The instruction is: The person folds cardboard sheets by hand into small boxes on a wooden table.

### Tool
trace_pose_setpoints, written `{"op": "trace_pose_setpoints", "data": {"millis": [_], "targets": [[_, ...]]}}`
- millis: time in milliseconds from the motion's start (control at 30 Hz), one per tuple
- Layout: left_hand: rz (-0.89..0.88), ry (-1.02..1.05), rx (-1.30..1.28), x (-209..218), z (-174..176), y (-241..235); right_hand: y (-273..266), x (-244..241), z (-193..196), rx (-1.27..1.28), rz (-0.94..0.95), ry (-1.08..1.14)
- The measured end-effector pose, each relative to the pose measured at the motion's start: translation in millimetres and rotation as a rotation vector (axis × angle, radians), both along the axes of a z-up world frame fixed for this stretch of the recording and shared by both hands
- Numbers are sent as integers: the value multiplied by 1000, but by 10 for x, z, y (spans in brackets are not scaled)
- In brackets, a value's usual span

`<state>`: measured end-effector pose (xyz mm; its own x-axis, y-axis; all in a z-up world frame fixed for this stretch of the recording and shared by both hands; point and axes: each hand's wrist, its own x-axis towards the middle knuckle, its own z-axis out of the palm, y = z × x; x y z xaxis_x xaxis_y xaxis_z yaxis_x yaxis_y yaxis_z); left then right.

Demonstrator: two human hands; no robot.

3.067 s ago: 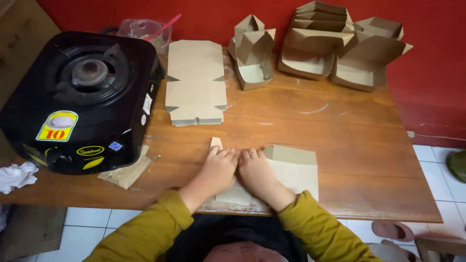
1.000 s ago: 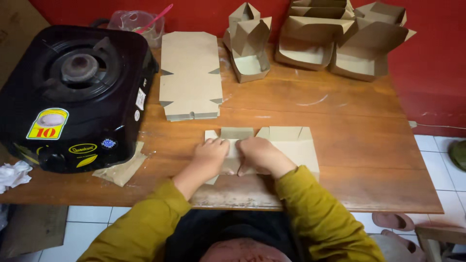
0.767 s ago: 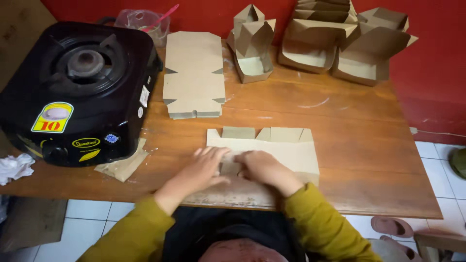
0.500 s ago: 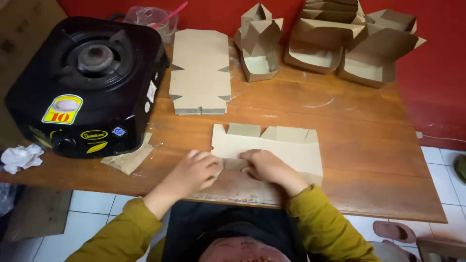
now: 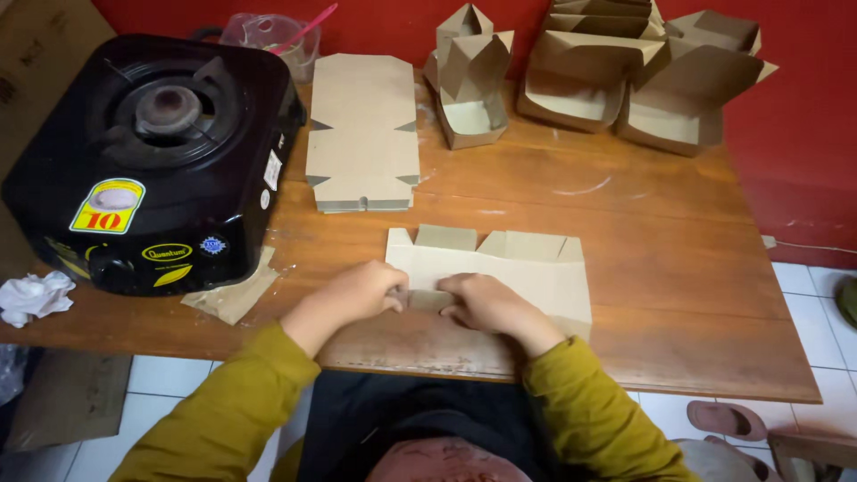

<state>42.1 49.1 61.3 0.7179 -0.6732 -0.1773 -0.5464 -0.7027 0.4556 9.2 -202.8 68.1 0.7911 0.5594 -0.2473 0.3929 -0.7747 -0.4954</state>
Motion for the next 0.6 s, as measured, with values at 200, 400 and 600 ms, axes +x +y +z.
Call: {"op": "trace_pose_setpoints", "data": {"millis": [200,400,600], "targets": [[47,12,-22,202,-29,-32,-4,14,65,16,0,5],[100,94,-90,286,-163,53,-9,34,56,17,26,16],[275,121,-495,527,-290,75,-8,-7,2,4,-5,-8]]}}
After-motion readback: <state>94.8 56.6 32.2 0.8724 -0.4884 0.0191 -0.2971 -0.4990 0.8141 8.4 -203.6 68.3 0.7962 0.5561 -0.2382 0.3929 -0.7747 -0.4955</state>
